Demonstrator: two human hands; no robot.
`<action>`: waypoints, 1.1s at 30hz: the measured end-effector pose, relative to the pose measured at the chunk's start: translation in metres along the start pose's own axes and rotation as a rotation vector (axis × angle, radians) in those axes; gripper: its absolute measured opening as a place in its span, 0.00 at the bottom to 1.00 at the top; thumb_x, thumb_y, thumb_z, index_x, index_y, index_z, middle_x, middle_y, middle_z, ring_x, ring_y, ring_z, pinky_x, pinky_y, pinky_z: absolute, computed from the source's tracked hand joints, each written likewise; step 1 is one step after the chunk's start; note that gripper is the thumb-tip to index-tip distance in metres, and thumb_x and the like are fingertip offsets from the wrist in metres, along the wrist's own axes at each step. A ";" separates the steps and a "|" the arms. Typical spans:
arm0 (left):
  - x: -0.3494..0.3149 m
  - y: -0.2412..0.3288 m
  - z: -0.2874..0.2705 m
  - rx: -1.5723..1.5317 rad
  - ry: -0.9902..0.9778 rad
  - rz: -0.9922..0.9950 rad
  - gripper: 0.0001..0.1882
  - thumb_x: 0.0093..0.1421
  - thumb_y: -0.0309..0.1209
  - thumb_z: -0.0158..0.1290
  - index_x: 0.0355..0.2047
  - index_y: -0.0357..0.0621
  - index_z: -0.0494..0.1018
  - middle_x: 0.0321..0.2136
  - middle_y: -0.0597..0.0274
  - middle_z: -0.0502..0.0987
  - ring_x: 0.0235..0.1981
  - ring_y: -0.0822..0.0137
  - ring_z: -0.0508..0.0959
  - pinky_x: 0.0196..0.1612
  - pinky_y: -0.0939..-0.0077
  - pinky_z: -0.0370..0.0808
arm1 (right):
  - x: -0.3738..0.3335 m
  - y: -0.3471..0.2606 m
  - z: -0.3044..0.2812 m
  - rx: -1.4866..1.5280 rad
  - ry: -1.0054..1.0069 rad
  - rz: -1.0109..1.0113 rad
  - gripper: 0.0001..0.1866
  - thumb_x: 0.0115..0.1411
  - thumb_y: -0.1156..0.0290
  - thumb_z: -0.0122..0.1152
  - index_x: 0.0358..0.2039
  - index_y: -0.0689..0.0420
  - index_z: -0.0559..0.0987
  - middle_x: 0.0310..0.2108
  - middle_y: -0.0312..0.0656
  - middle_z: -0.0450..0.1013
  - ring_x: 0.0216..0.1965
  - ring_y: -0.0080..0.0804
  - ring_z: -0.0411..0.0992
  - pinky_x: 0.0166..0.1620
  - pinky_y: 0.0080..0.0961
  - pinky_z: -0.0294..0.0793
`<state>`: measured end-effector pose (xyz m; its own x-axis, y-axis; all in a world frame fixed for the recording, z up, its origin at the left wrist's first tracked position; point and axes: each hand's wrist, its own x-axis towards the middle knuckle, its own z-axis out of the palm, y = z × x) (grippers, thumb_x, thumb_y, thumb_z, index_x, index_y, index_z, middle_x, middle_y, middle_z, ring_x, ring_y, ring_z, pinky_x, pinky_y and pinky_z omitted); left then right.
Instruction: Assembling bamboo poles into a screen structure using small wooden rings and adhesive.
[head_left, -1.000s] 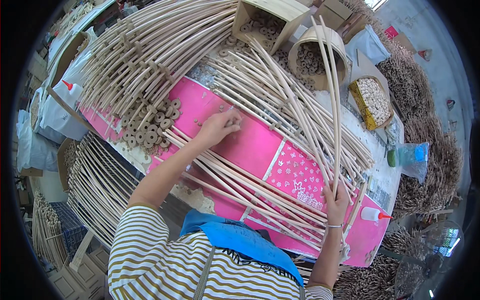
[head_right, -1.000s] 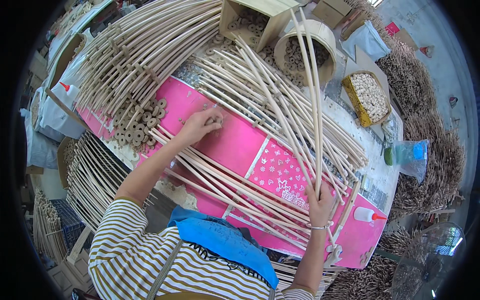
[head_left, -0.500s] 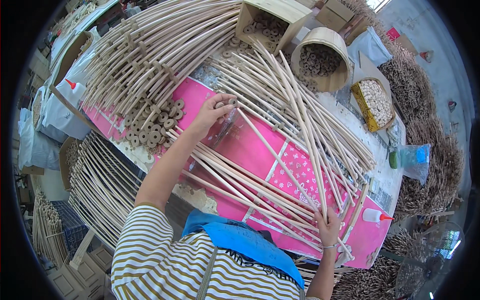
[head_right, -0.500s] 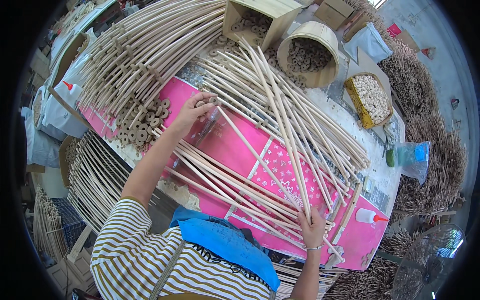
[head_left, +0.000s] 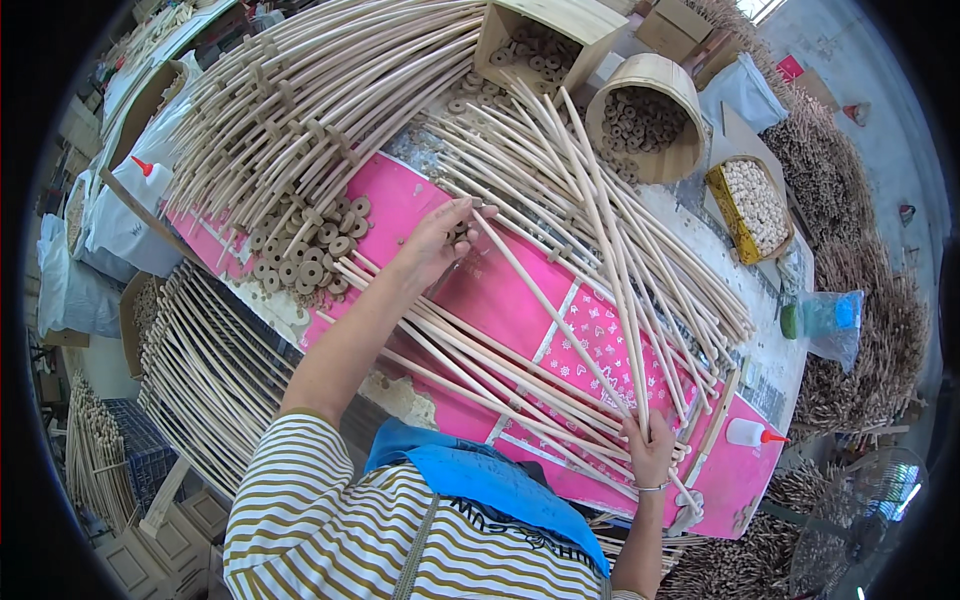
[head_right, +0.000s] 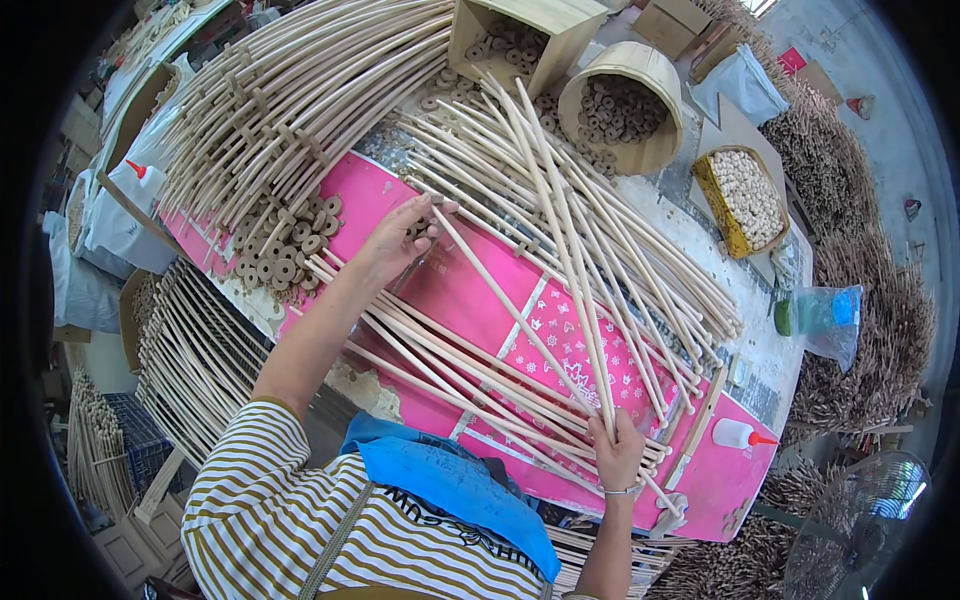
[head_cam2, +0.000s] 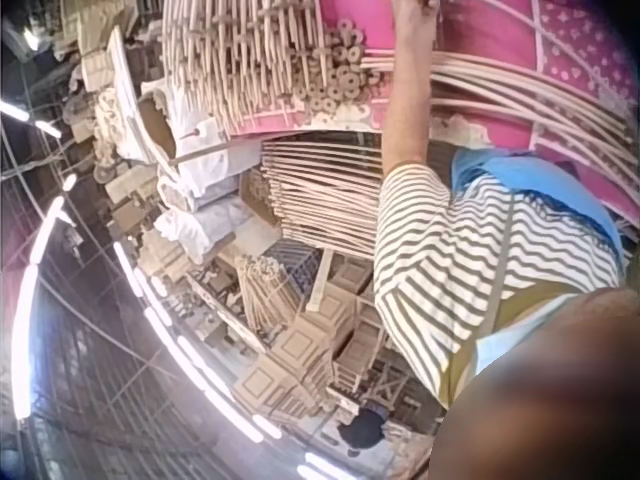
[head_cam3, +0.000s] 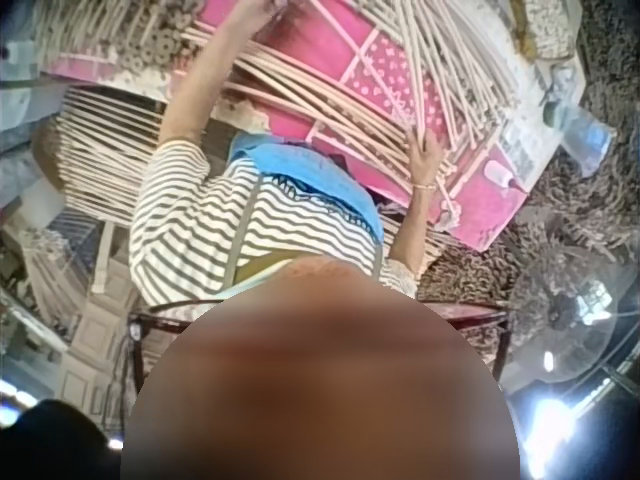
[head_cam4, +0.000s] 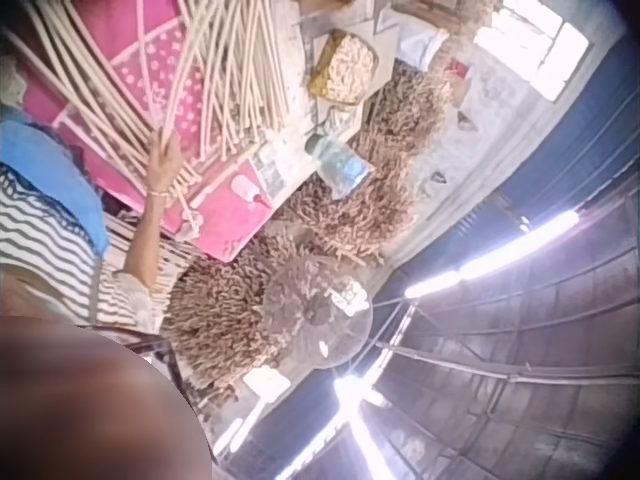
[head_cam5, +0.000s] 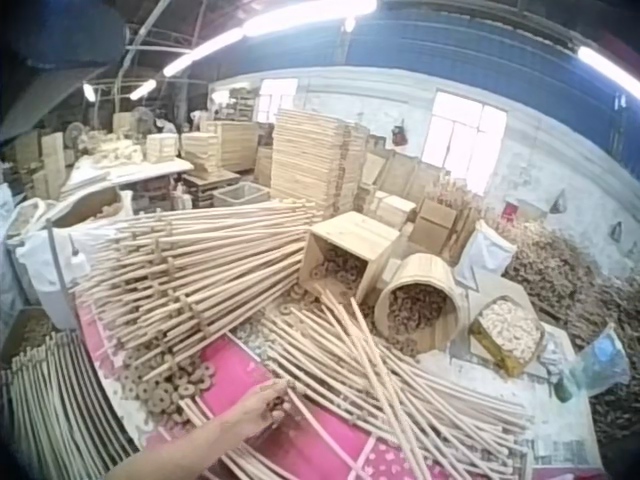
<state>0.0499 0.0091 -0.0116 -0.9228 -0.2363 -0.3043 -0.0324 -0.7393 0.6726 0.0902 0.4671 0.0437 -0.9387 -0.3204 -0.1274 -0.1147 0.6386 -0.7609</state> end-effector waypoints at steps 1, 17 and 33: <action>0.000 -0.001 0.002 0.001 -0.004 0.008 0.13 0.71 0.38 0.50 0.47 0.43 0.72 0.47 0.56 0.81 0.27 0.80 0.73 0.23 0.91 0.70 | 0.000 0.000 0.001 0.003 0.009 0.000 0.05 0.64 0.75 0.62 0.36 0.64 0.77 0.22 0.34 0.74 0.24 0.16 0.69 0.28 0.16 0.67; -0.016 -0.077 0.117 0.122 -0.159 -0.031 0.16 0.69 0.44 0.53 0.46 0.45 0.76 0.34 0.68 0.81 0.26 0.81 0.74 0.25 0.87 0.69 | 0.098 -0.056 0.022 -0.072 0.174 -0.202 0.09 0.66 0.68 0.61 0.37 0.62 0.77 0.20 0.36 0.73 0.21 0.17 0.68 0.25 0.20 0.65; 0.043 0.007 -0.010 -0.090 0.051 0.047 0.19 0.70 0.40 0.51 0.53 0.41 0.73 0.32 0.67 0.77 0.28 0.75 0.76 0.25 0.86 0.72 | 0.064 -0.031 -0.025 0.130 0.017 -0.092 0.10 0.67 0.73 0.56 0.47 0.61 0.77 0.23 0.30 0.71 0.22 0.12 0.64 0.24 0.13 0.59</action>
<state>0.0137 -0.0127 -0.0272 -0.9015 -0.3023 -0.3098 0.0468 -0.7796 0.6246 0.0258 0.4445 0.0757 -0.9317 -0.3607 -0.0433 -0.1583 0.5105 -0.8452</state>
